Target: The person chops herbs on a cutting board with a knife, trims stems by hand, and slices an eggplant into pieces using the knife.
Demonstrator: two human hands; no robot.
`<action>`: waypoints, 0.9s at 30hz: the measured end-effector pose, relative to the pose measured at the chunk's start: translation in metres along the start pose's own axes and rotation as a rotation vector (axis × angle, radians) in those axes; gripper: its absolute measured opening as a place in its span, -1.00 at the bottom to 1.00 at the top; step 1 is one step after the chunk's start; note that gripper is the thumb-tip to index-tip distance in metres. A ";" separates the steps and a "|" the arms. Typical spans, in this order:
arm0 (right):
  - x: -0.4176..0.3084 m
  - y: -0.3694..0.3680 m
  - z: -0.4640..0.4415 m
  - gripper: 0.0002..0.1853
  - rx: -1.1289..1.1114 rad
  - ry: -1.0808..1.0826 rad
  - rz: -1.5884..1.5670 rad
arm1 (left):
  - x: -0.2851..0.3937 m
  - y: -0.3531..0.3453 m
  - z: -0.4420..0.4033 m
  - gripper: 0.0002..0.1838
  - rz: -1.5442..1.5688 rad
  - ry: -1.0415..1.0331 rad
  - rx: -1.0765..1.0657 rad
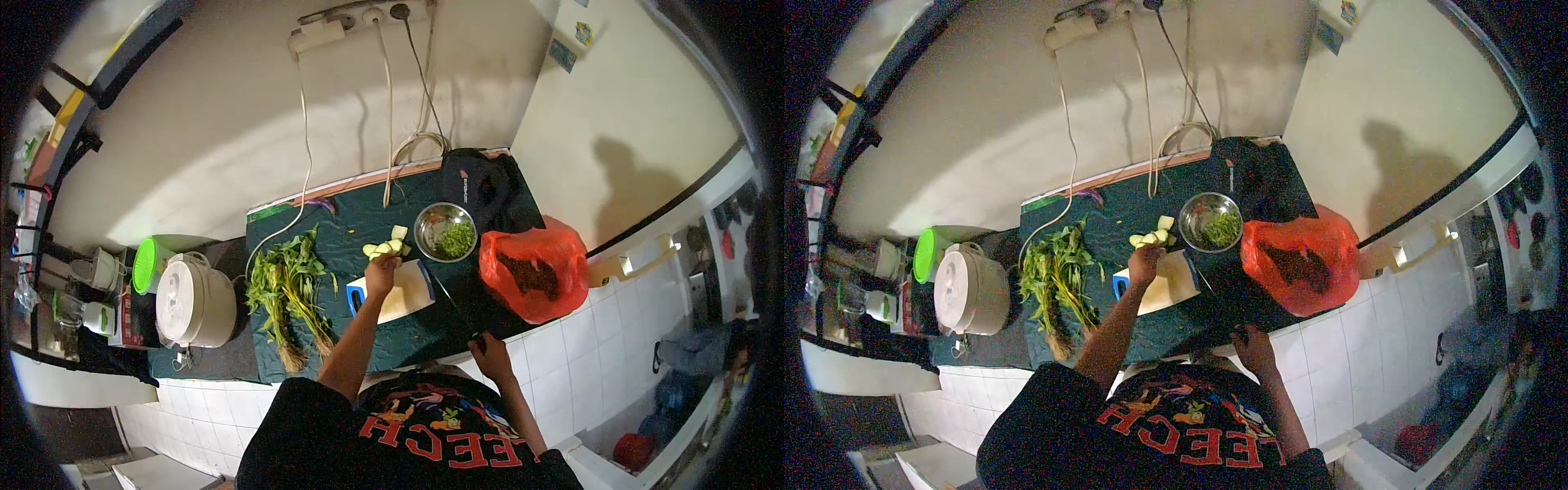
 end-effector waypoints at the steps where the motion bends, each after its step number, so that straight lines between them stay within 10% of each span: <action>1: 0.000 -0.004 -0.002 -0.65 -0.001 0.032 -0.007 | 0.000 0.007 0.007 -0.73 -0.062 0.006 0.075; 14: -0.014 -0.063 -0.014 -0.47 -0.294 0.087 0.216 | -0.073 -0.004 0.092 -0.74 0.588 0.589 0.231; 17: -0.030 -0.074 -0.018 -0.50 -0.303 0.030 0.223 | -0.041 0.015 0.092 -0.71 0.018 0.410 0.239; 27: -0.069 -0.092 -0.013 -0.56 -0.308 0.085 0.266 | -0.015 0.022 0.097 -0.63 -0.098 0.045 0.109</action>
Point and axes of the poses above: each hand's wrist, its own z-axis away from the middle knuckle, its own y-axis out of the back of the hand, x = y × z, the point moved 7 cm from there along -z, towards the middle knuckle, and after that the axes turned 9 degrees about x, right-handed, at the moved point
